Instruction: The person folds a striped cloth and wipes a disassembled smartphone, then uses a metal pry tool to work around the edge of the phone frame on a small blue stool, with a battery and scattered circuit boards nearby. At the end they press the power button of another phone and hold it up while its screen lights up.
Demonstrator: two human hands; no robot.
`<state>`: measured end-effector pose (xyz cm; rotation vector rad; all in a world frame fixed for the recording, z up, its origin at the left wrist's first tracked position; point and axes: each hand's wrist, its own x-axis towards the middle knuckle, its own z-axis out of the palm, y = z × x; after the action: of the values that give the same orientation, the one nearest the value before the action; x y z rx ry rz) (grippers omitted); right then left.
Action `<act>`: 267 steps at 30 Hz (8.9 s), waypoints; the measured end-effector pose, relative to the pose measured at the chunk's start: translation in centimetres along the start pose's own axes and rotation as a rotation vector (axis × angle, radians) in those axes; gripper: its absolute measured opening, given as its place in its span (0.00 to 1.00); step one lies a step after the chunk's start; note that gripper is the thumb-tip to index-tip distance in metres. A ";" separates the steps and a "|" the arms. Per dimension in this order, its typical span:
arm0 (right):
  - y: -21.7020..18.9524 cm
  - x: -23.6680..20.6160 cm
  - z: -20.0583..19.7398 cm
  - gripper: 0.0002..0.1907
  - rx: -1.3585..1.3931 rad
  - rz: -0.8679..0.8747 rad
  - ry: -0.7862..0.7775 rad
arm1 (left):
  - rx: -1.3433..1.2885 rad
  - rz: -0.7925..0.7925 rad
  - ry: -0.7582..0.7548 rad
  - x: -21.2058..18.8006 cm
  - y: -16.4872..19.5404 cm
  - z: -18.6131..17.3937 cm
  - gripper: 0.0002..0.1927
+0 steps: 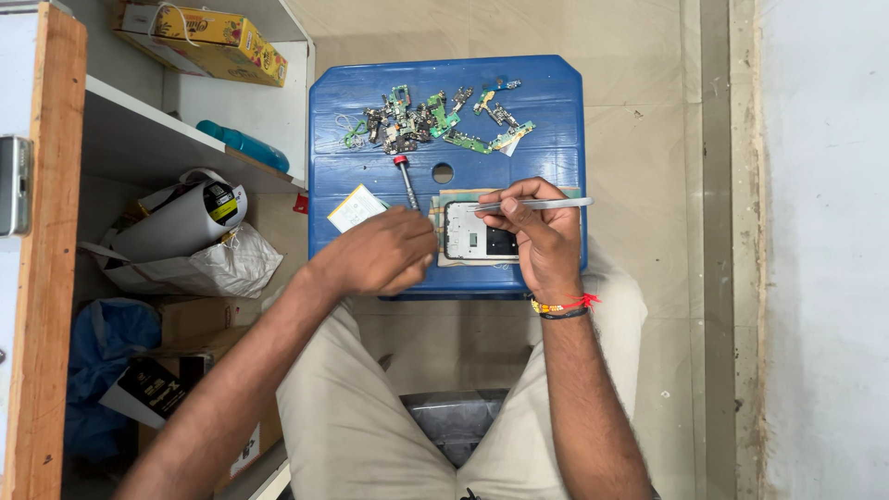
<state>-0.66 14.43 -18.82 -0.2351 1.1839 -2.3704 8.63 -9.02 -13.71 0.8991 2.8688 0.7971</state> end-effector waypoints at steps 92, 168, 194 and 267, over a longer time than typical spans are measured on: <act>5.3 -7.5 0.6 0.09 -0.545 -0.168 0.205 | -0.066 -0.592 0.534 -4.9 1.1 5.9 0.48; 2.5 -6.4 22.5 0.07 -0.803 -0.359 -0.073 | -0.023 -0.613 0.607 -7.6 3.1 3.7 0.46; 5.4 6.4 49.6 0.29 -1.346 -0.821 -0.917 | -0.022 -0.627 0.442 -9.6 3.5 -0.7 0.35; 9.4 -14.2 51.1 0.46 -1.289 -0.666 -0.724 | 0.125 -0.561 0.646 -10.5 10.7 -1.8 0.49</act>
<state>33.04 -19.61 5.86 -1.9051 2.1840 -1.2287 22.68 -8.01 -8.23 -0.2491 3.4475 0.9688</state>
